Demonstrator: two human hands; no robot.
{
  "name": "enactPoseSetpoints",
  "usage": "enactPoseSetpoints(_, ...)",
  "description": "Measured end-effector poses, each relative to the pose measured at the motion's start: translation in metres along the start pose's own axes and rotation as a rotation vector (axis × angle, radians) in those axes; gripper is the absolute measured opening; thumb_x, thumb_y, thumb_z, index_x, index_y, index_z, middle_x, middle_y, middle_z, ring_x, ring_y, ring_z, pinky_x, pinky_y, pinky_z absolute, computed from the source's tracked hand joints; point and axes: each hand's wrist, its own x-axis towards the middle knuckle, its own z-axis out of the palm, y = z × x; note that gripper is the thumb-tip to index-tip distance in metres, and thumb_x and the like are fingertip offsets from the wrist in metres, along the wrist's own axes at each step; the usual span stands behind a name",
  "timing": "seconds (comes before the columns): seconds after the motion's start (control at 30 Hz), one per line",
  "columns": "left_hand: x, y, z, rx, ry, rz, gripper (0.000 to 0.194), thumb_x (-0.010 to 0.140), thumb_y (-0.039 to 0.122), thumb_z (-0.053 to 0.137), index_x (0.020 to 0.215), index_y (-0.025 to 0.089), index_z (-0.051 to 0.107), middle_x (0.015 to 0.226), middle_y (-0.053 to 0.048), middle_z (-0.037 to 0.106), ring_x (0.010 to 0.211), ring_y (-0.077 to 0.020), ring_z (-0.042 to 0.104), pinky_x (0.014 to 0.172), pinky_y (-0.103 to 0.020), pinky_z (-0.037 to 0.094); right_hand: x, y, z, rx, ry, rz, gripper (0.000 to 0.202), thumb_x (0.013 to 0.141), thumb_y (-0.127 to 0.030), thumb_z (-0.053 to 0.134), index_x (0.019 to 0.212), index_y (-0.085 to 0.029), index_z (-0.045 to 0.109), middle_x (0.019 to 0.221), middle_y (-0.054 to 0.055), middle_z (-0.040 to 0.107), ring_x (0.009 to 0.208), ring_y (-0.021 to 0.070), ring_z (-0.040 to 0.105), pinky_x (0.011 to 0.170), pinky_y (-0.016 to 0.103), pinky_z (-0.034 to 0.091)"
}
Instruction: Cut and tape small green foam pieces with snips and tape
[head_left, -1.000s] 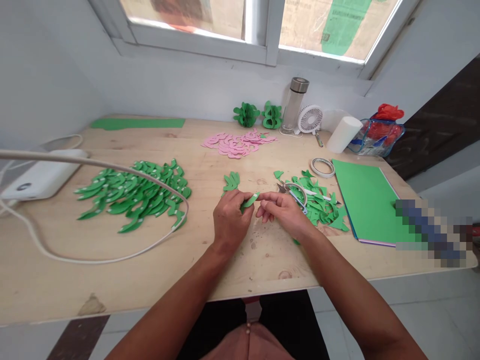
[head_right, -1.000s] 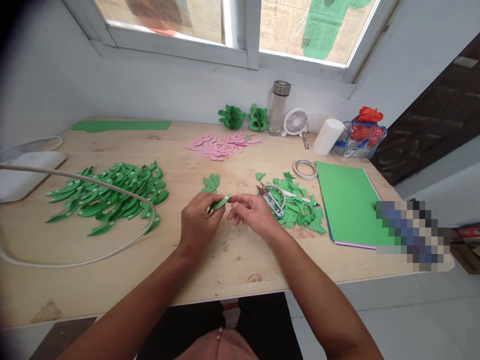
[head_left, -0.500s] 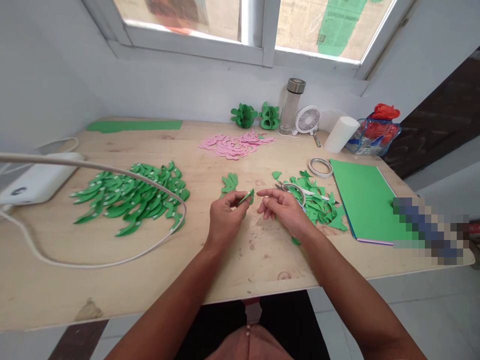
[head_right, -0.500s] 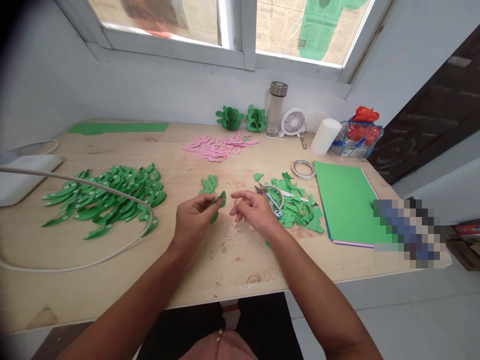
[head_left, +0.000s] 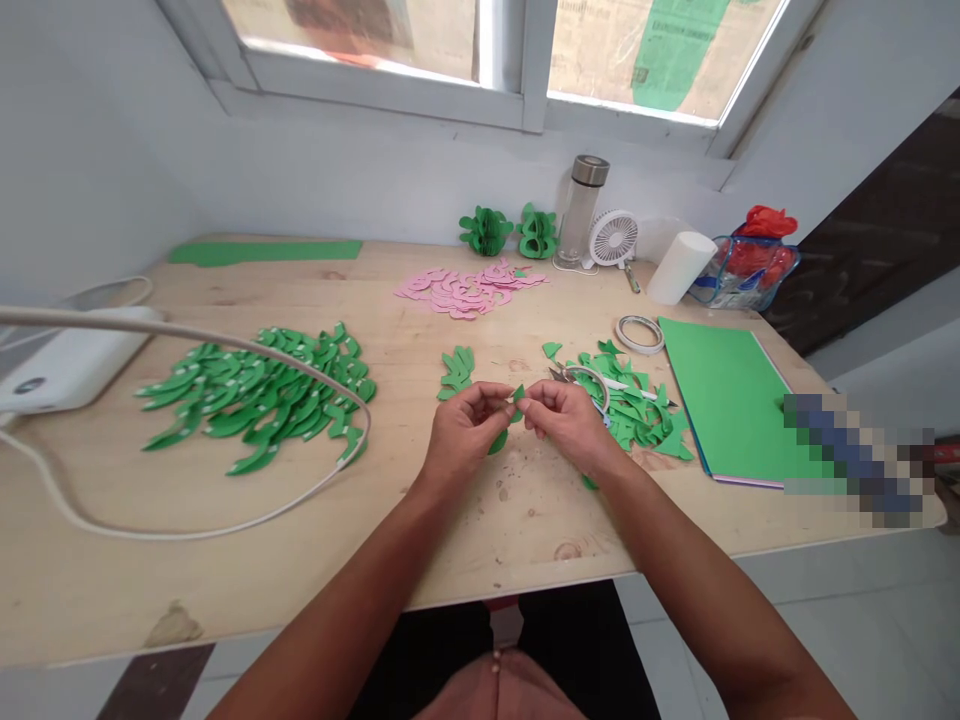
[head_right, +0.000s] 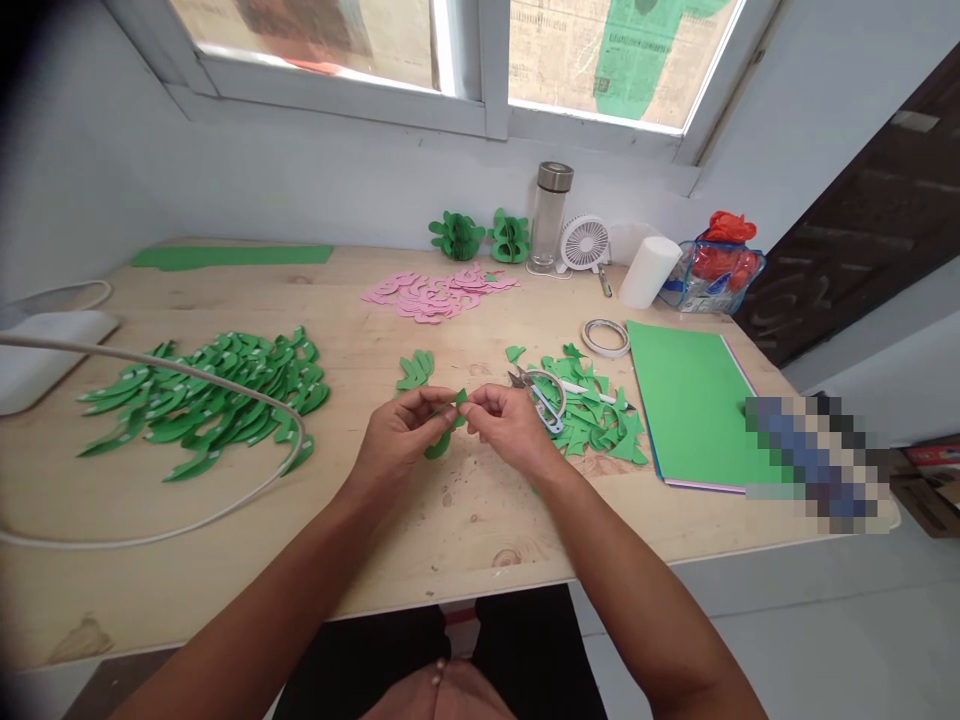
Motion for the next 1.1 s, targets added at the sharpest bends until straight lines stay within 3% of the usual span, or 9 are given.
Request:
enactPoseSetpoints(0.2,0.001,0.0,0.0,0.096,-0.008,-0.01,0.026,0.065,0.029,0.069,0.086,0.014,0.068,0.064,0.0,0.06,0.054,-0.0088,0.049,0.05,-0.021,0.036,0.002,0.003,-0.005,-0.047,0.047,-0.035,0.019,0.072,-0.035,0.063,0.065,-0.02,0.055,0.05,-0.005,0.051,0.043,0.008,0.042,0.043,0.021,0.032)
enactPoseSetpoints(0.37,0.001,-0.001,-0.001,0.134,-0.098,-0.047,0.019,0.066,0.03,0.067,0.075,0.013,0.068,0.062,-0.001,0.059,0.056,-0.0094,0.048,0.051,-0.021,0.036,0.002,0.005,-0.005,-0.086,0.039,-0.052,0.019,0.074,-0.034,0.06,0.063,-0.019,0.053,0.05,-0.005,0.05,0.044,0.0079,0.041,0.043,0.021,0.03)
enactPoseSetpoints(0.47,0.002,-0.003,-0.002,0.127,-0.083,-0.049,0.017,0.065,0.03,0.067,0.07,0.014,0.065,0.059,0.001,0.056,0.053,-0.0087,0.046,0.05,-0.021,0.034,0.002,0.005,-0.008,-0.117,0.045,-0.071,0.019,0.077,-0.034,0.055,0.066,-0.019,0.055,0.052,-0.004,0.053,0.044,0.0083,0.041,0.044,0.022,0.031)
enactPoseSetpoints(0.77,0.005,-0.008,-0.004,0.057,-0.001,-0.067,0.02,0.063,0.031,0.07,0.072,0.015,0.062,0.054,0.003,0.052,0.048,-0.008,0.045,0.048,-0.02,0.035,0.007,0.002,-0.037,-0.278,0.425,-0.169,0.02,0.079,-0.035,0.053,0.072,-0.018,0.059,0.057,-0.002,0.056,0.049,0.0112,0.045,0.049,0.024,0.035)
enactPoseSetpoints(1.1,0.006,-0.011,-0.005,0.05,-0.002,-0.067,0.021,0.064,0.031,0.069,0.074,0.014,0.062,0.055,0.002,0.053,0.049,-0.0083,0.047,0.047,-0.02,0.037,0.011,0.007,-0.047,-0.591,0.542,-0.194,0.019,0.079,-0.032,0.05,0.073,-0.019,0.062,0.057,-0.001,0.058,0.054,0.014,0.05,0.054,0.025,0.035)
